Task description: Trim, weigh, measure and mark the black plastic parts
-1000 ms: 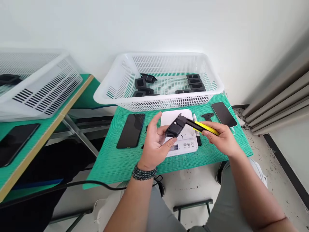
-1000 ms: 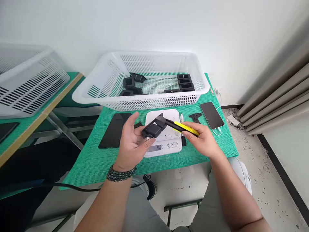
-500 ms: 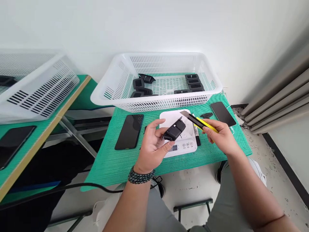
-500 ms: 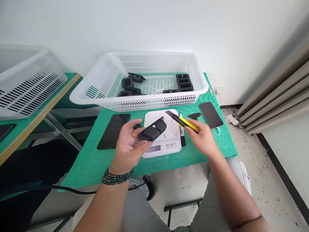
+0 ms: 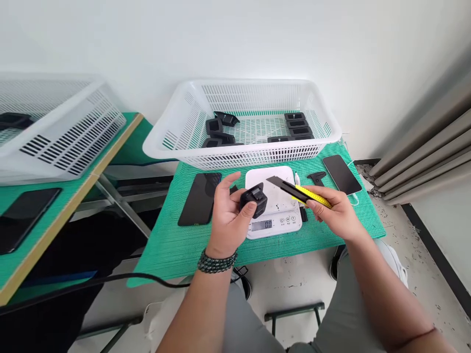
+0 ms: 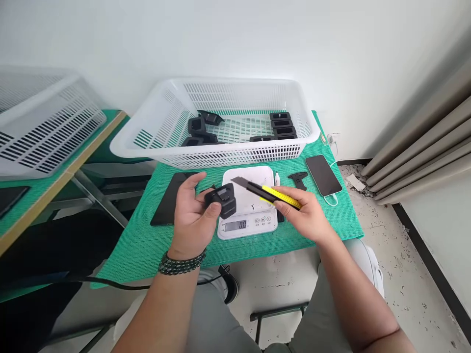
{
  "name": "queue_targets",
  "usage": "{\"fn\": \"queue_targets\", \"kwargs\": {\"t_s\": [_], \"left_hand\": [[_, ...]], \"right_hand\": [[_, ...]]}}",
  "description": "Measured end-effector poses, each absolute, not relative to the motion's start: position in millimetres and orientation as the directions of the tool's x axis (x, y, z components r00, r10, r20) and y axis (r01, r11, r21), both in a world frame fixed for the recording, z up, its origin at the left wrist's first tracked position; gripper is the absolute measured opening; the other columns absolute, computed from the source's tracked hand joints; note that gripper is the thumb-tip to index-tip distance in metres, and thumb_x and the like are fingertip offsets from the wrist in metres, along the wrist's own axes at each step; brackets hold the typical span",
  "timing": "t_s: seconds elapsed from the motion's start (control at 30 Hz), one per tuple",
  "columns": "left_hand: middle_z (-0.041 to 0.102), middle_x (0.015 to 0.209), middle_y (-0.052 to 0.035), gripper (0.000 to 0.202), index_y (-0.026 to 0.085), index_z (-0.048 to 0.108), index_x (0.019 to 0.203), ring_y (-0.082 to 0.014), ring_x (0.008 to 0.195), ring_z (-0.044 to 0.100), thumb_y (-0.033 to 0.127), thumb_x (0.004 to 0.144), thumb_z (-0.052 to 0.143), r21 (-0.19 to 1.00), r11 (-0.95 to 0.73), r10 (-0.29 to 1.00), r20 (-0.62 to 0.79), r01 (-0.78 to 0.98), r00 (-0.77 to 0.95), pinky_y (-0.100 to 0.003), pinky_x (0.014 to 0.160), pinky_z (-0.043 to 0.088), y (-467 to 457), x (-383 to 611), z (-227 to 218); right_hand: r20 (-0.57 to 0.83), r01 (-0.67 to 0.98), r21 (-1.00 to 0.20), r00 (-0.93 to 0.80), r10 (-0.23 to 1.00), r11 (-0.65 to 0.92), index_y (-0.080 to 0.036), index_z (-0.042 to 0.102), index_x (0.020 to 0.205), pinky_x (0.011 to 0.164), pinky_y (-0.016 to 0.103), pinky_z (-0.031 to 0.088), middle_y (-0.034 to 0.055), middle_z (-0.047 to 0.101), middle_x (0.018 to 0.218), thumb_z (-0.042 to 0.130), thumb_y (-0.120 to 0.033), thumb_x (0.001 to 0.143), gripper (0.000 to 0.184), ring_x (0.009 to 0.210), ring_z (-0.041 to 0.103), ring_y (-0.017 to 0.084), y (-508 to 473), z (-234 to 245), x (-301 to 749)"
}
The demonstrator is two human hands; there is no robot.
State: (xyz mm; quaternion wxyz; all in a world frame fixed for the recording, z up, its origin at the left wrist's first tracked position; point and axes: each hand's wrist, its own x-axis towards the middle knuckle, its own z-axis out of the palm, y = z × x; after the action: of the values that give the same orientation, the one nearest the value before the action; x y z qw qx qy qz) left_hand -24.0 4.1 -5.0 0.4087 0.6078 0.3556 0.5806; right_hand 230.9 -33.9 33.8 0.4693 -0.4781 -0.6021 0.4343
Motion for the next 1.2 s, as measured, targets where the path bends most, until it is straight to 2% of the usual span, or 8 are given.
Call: {"fn": "queue_targets", "kwargs": {"t_s": [0.1, 0.23, 0.4, 0.63, 0.83, 0.97, 1.1, 1.2], "left_hand": [[0.068, 0.090, -0.0011, 0.057, 0.027, 0.041, 0.144, -0.0137, 0.070, 0.065, 0.042, 0.097, 0.069, 0.898, -0.440, 0.894, 0.437, 0.016, 0.101, -0.026, 0.062, 0.055, 1.8, -19.4, -3.3], [0.072, 0.092, -0.0032, 0.049, 0.025, 0.040, 0.143, -0.0154, 0.074, 0.069, 0.032, 0.100, 0.062, 0.867, -0.487, 0.870, 0.471, 0.103, 0.146, -0.028, 0.064, 0.056, -4.1, -14.8, -1.8], [0.075, 0.096, -0.0054, 0.046, 0.024, 0.041, 0.140, -0.0172, 0.080, 0.072, 0.029, 0.099, 0.061, 0.839, -0.521, 0.853, 0.506, 0.158, 0.129, -0.030, 0.069, 0.057, -2.9, -16.6, -3.8], [0.074, 0.094, -0.0049, 0.046, 0.023, 0.041, 0.140, -0.0138, 0.067, 0.066, 0.029, 0.099, 0.061, 0.842, -0.515, 0.857, 0.500, 0.161, 0.125, -0.026, 0.058, 0.053, 3.8, -18.8, -1.8], [0.073, 0.093, -0.0038, 0.045, 0.023, 0.042, 0.138, -0.0184, 0.081, 0.073, 0.030, 0.099, 0.062, 0.854, -0.498, 0.865, 0.476, 0.152, 0.162, -0.033, 0.073, 0.059, -3.1, -14.8, -1.4], [0.074, 0.092, -0.0030, 0.045, 0.024, 0.042, 0.138, -0.0178, 0.079, 0.073, 0.030, 0.099, 0.062, 0.856, -0.503, 0.860, 0.483, 0.122, 0.163, -0.031, 0.069, 0.057, -4.8, -13.8, 0.6], [0.073, 0.091, -0.0025, 0.044, 0.024, 0.043, 0.137, -0.0172, 0.077, 0.072, 0.033, 0.099, 0.064, 0.866, -0.495, 0.863, 0.478, 0.077, 0.164, -0.028, 0.064, 0.055, -5.9, -13.3, 2.9], [0.072, 0.089, -0.0020, 0.044, 0.024, 0.046, 0.135, -0.0166, 0.075, 0.071, 0.037, 0.098, 0.067, 0.871, -0.486, 0.872, 0.478, 0.074, 0.106, -0.029, 0.065, 0.056, -4.1, -14.0, 0.7]], "right_hand": [[0.174, 0.163, -0.964, -0.197, 0.965, 0.208, -0.023, 0.079, 0.122, 0.071, 0.033, 0.059, 0.0076, 0.079, 0.102, 0.071, -0.038, 0.092, 0.034, 0.081, 0.072, 0.020, -37.3, 33.0, 224.0], [0.246, 0.304, -0.921, -0.029, 0.969, 0.243, -0.024, 0.079, 0.122, 0.093, 0.040, 0.059, 0.0091, 0.079, 0.117, 0.070, -0.032, 0.092, 0.032, 0.105, 0.073, 0.026, -38.1, 32.6, 221.2], [0.088, 0.216, -0.967, -0.213, 0.973, 0.135, -0.022, 0.080, 0.119, 0.079, 0.036, 0.060, 0.0081, 0.080, 0.111, 0.070, -0.036, 0.093, 0.032, 0.093, 0.074, 0.024, -39.4, 36.1, 223.8], [0.109, 0.157, -0.978, -0.189, 0.976, 0.139, -0.021, 0.080, 0.119, 0.069, 0.033, 0.057, 0.0075, 0.080, 0.103, 0.071, -0.039, 0.092, 0.034, 0.082, 0.071, 0.021, -38.9, 35.7, 222.5], [0.176, 0.324, -0.932, 0.010, 0.984, 0.164, -0.021, 0.080, 0.118, 0.083, 0.038, 0.059, 0.0085, 0.079, 0.106, 0.069, -0.034, 0.091, 0.032, 0.096, 0.073, 0.025, -35.7, 33.8, 230.1], [0.109, 0.277, -0.952, -0.095, 0.989, 0.131, -0.021, 0.080, 0.119, 0.075, 0.037, 0.060, 0.0078, 0.080, 0.103, 0.068, -0.039, 0.092, 0.034, 0.088, 0.074, 0.024, -34.7, 32.7, 231.9], [0.166, 0.394, -0.911, 0.075, 0.983, 0.124, -0.022, 0.080, 0.118, 0.088, 0.041, 0.058, 0.0088, 0.080, 0.112, 0.066, -0.034, 0.091, 0.032, 0.101, 0.073, 0.027, -30.0, 28.1, 232.5], [0.126, 0.310, -0.944, 0.025, 0.992, 0.112, -0.020, 0.080, 0.118, 0.079, 0.038, 0.060, 0.0085, 0.080, 0.104, 0.067, -0.038, 0.091, 0.035, 0.091, 0.073, 0.025, -28.2, 28.2, 231.3]]}}
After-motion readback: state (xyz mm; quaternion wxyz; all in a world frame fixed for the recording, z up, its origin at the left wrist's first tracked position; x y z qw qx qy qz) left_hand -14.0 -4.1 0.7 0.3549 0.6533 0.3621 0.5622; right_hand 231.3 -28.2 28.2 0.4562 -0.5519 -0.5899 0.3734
